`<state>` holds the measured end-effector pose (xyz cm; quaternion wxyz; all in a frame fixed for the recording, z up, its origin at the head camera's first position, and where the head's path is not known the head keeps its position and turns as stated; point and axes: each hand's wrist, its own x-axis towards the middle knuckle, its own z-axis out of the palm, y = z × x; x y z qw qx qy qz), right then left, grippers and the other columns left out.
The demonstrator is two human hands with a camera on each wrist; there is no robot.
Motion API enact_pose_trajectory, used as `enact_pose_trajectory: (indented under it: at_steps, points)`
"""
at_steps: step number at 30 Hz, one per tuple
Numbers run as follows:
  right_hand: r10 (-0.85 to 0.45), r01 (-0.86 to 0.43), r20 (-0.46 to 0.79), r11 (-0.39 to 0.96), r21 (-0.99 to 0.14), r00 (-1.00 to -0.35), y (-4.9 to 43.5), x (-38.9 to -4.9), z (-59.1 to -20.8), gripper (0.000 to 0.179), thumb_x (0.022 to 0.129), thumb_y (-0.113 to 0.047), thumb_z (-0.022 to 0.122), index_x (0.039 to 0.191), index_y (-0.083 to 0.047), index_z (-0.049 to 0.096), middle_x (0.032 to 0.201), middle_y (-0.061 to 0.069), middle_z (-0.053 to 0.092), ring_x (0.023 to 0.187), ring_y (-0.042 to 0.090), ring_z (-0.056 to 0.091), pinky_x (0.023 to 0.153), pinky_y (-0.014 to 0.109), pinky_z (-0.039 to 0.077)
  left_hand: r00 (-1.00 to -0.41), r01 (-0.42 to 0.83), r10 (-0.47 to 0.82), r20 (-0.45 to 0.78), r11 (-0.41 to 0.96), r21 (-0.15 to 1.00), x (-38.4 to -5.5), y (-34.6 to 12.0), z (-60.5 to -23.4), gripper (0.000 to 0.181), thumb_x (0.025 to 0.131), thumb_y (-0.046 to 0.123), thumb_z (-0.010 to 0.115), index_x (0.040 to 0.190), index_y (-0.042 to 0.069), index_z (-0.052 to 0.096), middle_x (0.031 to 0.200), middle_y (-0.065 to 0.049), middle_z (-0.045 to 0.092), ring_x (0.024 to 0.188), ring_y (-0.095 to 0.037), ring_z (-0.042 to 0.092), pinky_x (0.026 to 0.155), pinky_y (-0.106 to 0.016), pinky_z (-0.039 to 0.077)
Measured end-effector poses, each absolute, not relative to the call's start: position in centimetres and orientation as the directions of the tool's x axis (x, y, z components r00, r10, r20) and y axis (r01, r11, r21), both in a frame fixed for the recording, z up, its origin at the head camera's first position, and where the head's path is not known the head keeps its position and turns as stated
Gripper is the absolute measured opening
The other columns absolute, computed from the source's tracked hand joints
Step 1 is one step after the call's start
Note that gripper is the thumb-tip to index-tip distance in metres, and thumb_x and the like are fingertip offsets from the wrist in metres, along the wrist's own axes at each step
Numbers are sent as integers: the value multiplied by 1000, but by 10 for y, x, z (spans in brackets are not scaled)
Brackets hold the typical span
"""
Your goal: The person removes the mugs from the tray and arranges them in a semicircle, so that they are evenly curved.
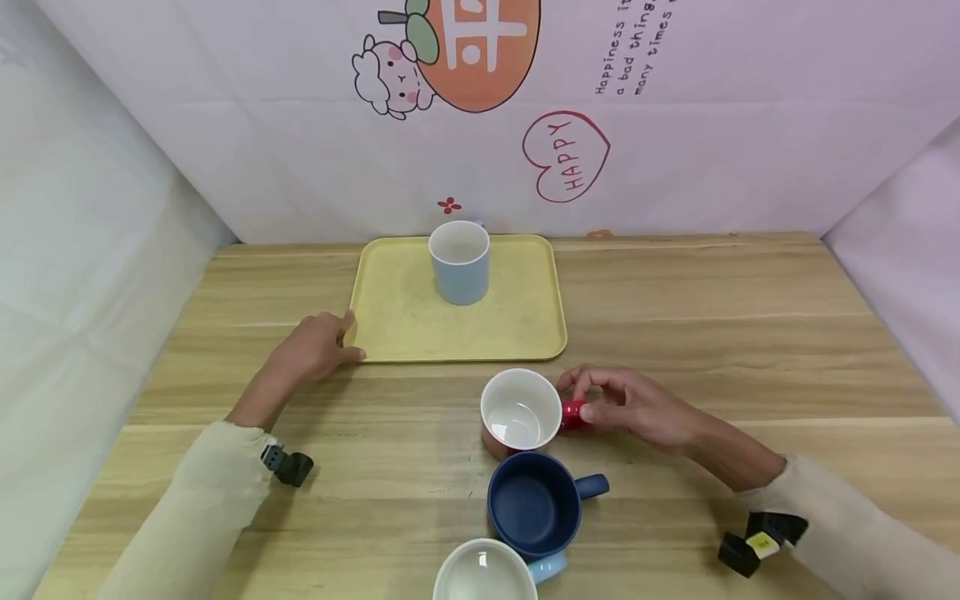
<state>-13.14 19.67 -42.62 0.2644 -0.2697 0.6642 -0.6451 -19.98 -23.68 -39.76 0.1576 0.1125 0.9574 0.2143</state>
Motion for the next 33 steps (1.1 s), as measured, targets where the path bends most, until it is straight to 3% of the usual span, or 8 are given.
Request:
enact_pose_trajectory:
  at_steps: [10,19,24,30,33]
  points:
    - [-717,-123,42,61,-991,-696,199,-137,-427,3,98,2,56,99,2,60,126,24,50,116,28,50,84,29,50,-926,161,288,-245,886,434,-203,-235,-395,71,94,16,71,144,-16,35,64,-3,40,56,-14,28,54,-31,31]
    - [-727,-65,-10,75,-995,-687,201,-139,-424,5,98,3,57,100,0,60,126,23,50,117,30,50,84,29,50,-923,116,259,-283,892,438,-203,-236,-397,72,94,17,71,146,-15,32,69,-7,46,53,-13,30,52,-29,31]
    - [-725,-35,-36,82,-996,-687,201,-139,-425,3,98,1,58,101,1,60,128,25,48,118,34,49,86,31,51,-926,117,255,-278,895,431,-202,-237,-397,72,94,17,71,146,-15,32,63,-2,40,53,-13,30,51,-29,31]
    - [-704,111,-157,111,-988,-693,206,-141,-425,11,99,-7,59,107,0,57,135,25,47,121,37,48,90,38,52,-923,127,265,-279,894,429,-201,-235,-396,71,95,17,71,145,-16,33,61,-1,38,53,-12,31,52,-29,31]
    - [-700,123,-190,145,-982,-688,211,-146,-425,15,102,-9,55,112,2,56,137,26,47,124,39,46,91,40,51,-922,129,266,-281,896,426,-201,-236,-396,71,95,17,71,145,-16,33,62,-1,37,54,-13,30,53,-29,31]
